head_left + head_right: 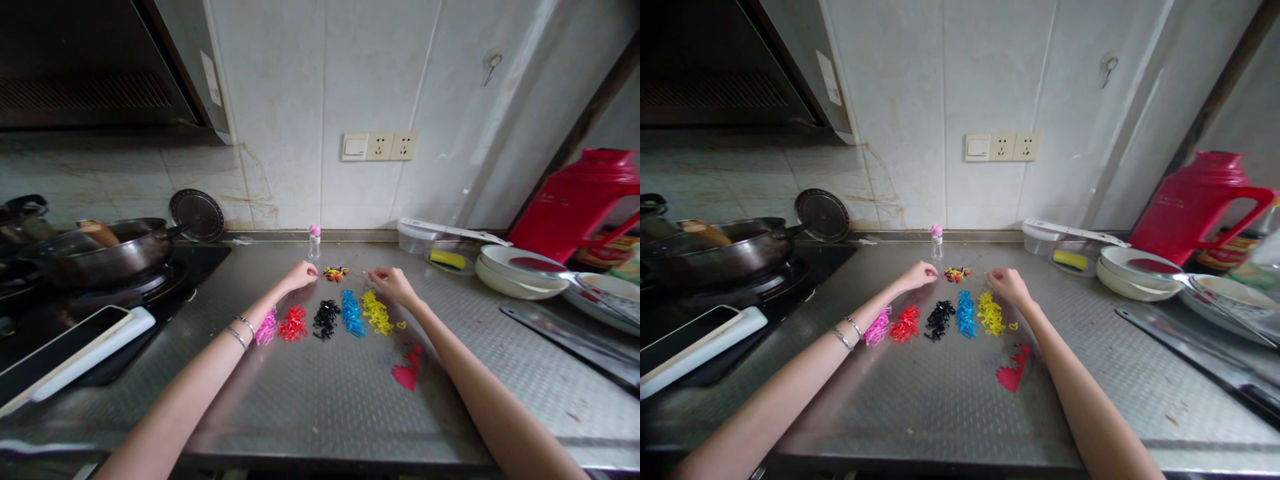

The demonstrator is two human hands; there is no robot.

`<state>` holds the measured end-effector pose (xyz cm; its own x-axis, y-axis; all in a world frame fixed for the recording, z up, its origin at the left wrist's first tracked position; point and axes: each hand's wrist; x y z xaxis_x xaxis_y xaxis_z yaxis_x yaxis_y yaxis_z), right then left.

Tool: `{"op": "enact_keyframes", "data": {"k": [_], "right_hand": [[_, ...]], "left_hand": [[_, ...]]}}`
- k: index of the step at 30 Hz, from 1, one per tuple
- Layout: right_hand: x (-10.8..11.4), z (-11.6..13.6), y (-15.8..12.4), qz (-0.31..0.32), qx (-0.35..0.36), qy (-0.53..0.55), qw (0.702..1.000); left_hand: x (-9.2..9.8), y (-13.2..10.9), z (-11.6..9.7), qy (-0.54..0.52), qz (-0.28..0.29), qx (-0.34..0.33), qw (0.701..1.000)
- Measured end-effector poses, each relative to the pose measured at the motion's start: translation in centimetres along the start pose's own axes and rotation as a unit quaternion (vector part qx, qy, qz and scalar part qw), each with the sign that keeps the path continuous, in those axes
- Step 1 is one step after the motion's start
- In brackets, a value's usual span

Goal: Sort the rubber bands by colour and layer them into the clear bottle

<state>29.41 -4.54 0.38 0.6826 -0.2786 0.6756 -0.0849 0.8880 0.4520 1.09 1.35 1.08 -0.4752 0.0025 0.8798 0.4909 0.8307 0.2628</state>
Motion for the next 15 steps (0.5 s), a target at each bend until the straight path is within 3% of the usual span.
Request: {"op": "enact_keyframes", "data": {"k": [7, 15], "right_hand": [[0.4, 0.2, -0.4, 0.006, -0.012, -0.032, 0.999], [0.5, -0.1, -0.3, 0.01, -0.024, -0.045, 0.999]], "left_hand": [[-1.8, 1.7, -0.5, 0.06, -0.005, 0.021, 0.998], [-1.9, 1.4, -0.7, 0.058, -0.028, 0.019, 0.998]]}}
Point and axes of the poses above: each hand's wrist, its own y-axis towards the middle knuckle, its own x-axis out of the back of the hand, z = x × y, and after that the axes turned 9 degrees about y, right-handed
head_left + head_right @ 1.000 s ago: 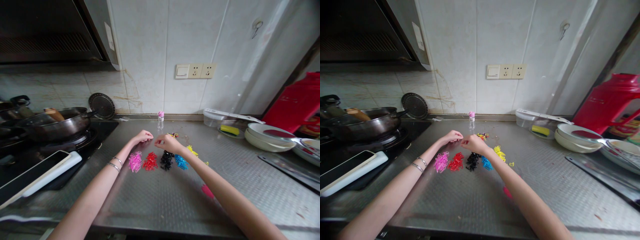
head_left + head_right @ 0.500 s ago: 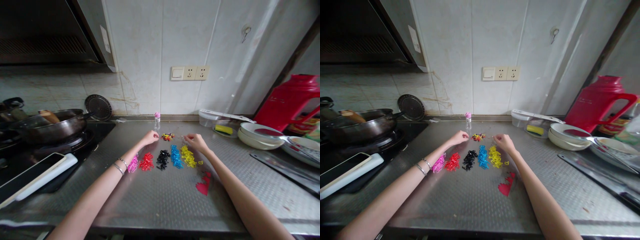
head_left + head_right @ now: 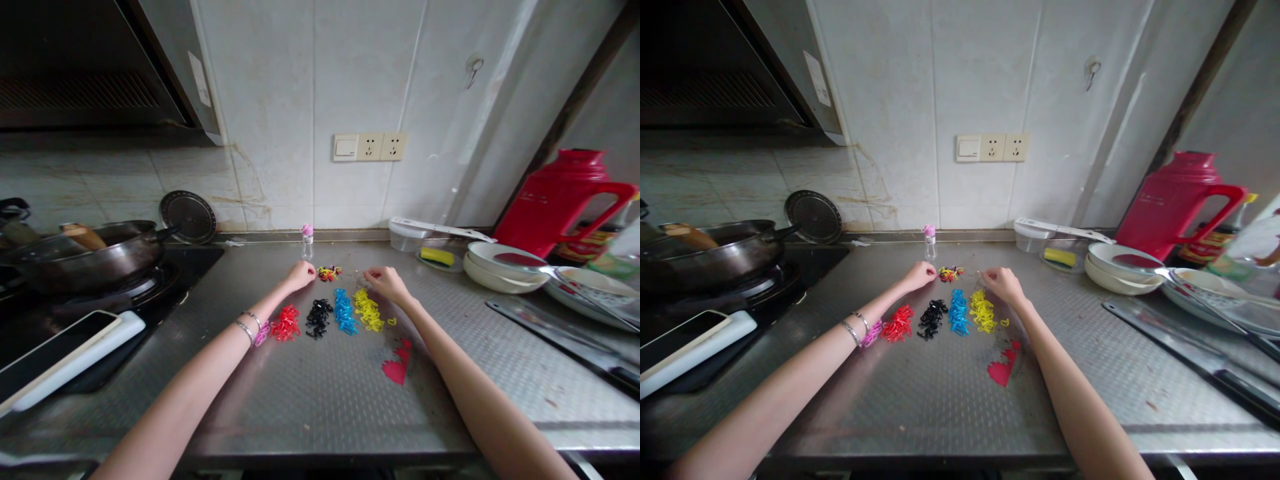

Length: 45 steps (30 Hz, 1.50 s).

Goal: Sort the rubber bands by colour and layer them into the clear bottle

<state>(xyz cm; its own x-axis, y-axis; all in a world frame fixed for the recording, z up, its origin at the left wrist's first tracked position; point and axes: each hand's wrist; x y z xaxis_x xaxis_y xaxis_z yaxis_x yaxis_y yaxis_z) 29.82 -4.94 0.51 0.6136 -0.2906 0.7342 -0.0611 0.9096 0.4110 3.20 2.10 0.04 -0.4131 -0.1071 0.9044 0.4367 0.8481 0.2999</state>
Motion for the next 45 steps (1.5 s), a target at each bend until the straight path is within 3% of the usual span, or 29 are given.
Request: {"op": "enact_keyframes", "data": {"k": [10, 19, 23, 28, 33, 39, 45], "right_hand": [[-0.2, 0.4, -0.1, -0.001, 0.003, -0.011, 1.0], [-0.5, 1.8, -0.4, 0.014, 0.01, -0.018, 1.0], [-0.5, 1.8, -0.4, 0.014, 0.011, -0.019, 1.0], [-0.5, 1.6, -0.5, 0.014, 0.018, -0.023, 0.999], [-0.7, 1.6, -0.6, 0.025, 0.022, -0.023, 0.999], [-0.8, 1.5, -0.5, 0.034, 0.027, -0.037, 0.998], [-1.1, 2.0, -0.4, 0.027, 0.015, -0.015, 0.999]], "left_hand": [[2.0, -1.0, 1.8, -0.053, -0.049, -0.019, 0.997], [4.4, -2.5, 0.3, -0.163, 0.014, 0.071, 0.984], [6.2, -3.9, 0.1, -0.207, 0.065, 0.074, 0.973], [8.8, -6.5, 0.8, -0.211, 0.196, 0.047, 0.956], [9.5, -7.8, 1.0, -0.194, 0.259, 0.038, 0.946], [8.7, -8.1, 1.0, -0.186, 0.261, 0.01, 0.947], [9.1, -8.6, 2.4, -0.244, 0.199, 0.064, 0.947]]}}
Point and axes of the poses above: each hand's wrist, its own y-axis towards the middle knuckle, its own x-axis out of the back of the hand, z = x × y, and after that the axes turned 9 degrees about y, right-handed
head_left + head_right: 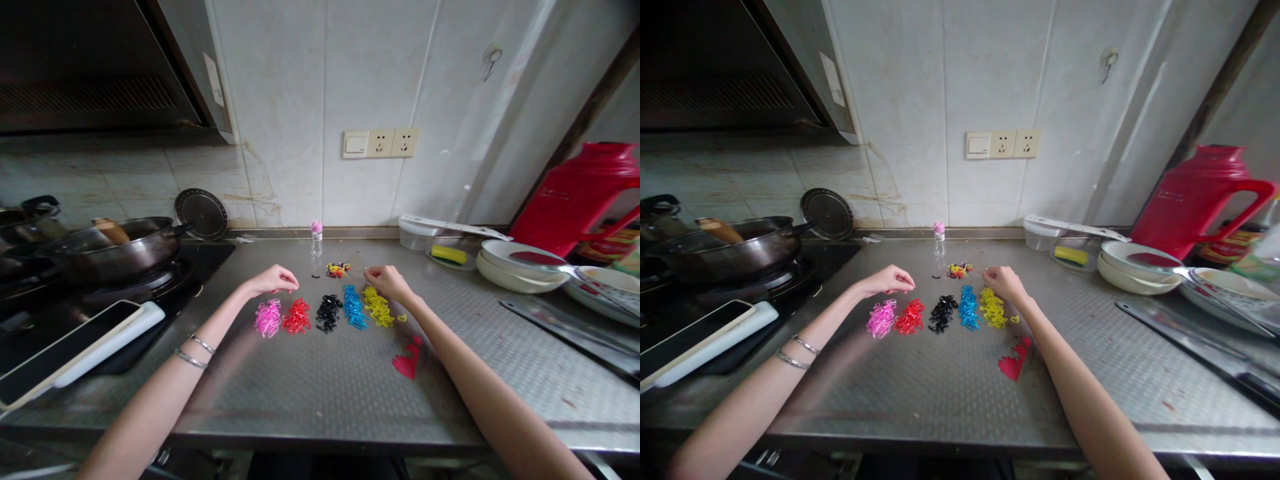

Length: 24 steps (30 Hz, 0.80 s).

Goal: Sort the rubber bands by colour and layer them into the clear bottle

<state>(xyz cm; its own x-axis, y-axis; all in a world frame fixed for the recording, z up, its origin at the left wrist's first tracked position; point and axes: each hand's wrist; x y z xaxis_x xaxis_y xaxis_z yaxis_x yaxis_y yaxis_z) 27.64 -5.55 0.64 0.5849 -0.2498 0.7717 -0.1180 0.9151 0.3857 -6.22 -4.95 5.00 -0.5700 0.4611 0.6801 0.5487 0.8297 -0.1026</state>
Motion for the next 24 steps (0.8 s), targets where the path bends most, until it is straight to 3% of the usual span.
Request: {"op": "enact_keyframes", "data": {"k": [7, 12, 24], "right_hand": [[-1.8, 1.6, 2.4, 0.061, 0.019, 0.02, 0.998], [-3.6, 3.3, 3.9, 0.087, 0.004, -0.008, 0.996], [-5.0, 3.6, 4.4, 0.07, -0.022, -0.011, 0.997]], "left_hand": [[0.8, 0.4, 1.8, -0.089, -0.119, 0.028, 0.988], [0.8, 0.8, 3.0, -0.128, -0.168, 0.054, 0.976], [0.7, 0.9, 4.0, -0.148, -0.183, 0.067, 0.97]]}}
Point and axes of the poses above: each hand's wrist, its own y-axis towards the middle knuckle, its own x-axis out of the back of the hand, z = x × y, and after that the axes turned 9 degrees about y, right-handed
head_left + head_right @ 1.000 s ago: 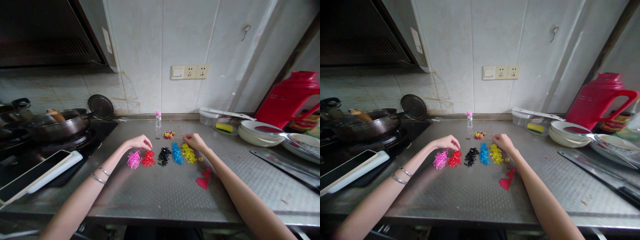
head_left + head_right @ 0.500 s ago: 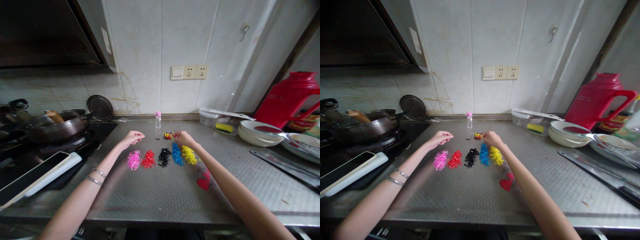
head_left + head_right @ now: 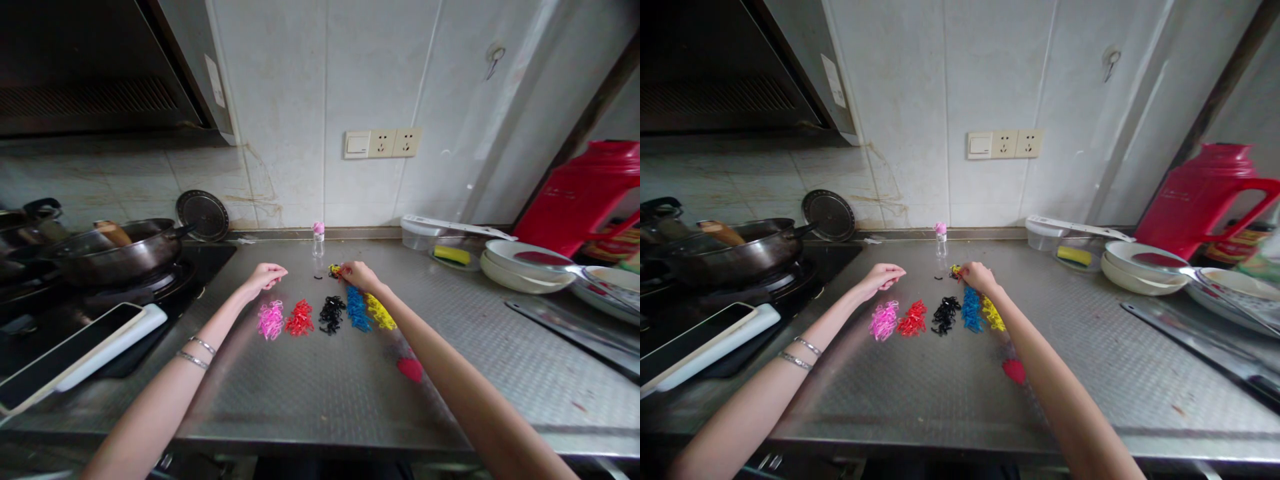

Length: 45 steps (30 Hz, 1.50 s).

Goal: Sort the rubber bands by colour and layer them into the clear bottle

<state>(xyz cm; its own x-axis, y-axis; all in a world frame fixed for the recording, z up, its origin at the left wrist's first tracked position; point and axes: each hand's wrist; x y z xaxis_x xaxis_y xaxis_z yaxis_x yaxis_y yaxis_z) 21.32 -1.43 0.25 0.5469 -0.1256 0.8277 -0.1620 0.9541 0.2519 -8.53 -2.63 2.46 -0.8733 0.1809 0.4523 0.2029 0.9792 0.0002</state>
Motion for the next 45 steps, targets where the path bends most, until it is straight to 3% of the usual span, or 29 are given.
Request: {"op": "enact_keyframes", "data": {"k": [12, 22, 27, 32, 37, 41, 45], "right_hand": [[0.6, -2.0, -0.2, -0.029, 0.02, 0.112, 0.993], [1.3, -2.5, -0.7, -0.04, 0.018, 0.141, 0.989], [1.3, 0.4, -1.5, -0.043, 0.051, 0.188, 0.98], [0.0, 5.7, -2.9, 0.067, 0.156, 0.262, 0.95], [-0.7, 9.6, -4.5, 0.105, 0.24, 0.252, 0.932], [-1.0, 10.6, -5.3, 0.122, 0.267, 0.242, 0.925], [-0.8, 9.6, -4.8, 0.122, 0.259, 0.26, 0.922]], "left_hand": [[-0.1, 0.3, 0.7, -0.01, -0.005, 0.009, 1.0], [0.0, 0.2, 0.8, -0.017, -0.009, 0.006, 1.0], [-0.2, 0.3, 1.0, -0.009, -0.019, 0.005, 1.0], [-0.8, 0.1, 0.5, 0.016, -0.037, 0.003, 0.999], [-1.5, -0.3, -0.2, 0.034, -0.039, -0.011, 0.999], [-1.9, -0.6, -0.5, 0.034, -0.033, -0.013, 0.999], [-2.1, -0.6, -1.0, 0.019, -0.014, -0.009, 1.0]]}}
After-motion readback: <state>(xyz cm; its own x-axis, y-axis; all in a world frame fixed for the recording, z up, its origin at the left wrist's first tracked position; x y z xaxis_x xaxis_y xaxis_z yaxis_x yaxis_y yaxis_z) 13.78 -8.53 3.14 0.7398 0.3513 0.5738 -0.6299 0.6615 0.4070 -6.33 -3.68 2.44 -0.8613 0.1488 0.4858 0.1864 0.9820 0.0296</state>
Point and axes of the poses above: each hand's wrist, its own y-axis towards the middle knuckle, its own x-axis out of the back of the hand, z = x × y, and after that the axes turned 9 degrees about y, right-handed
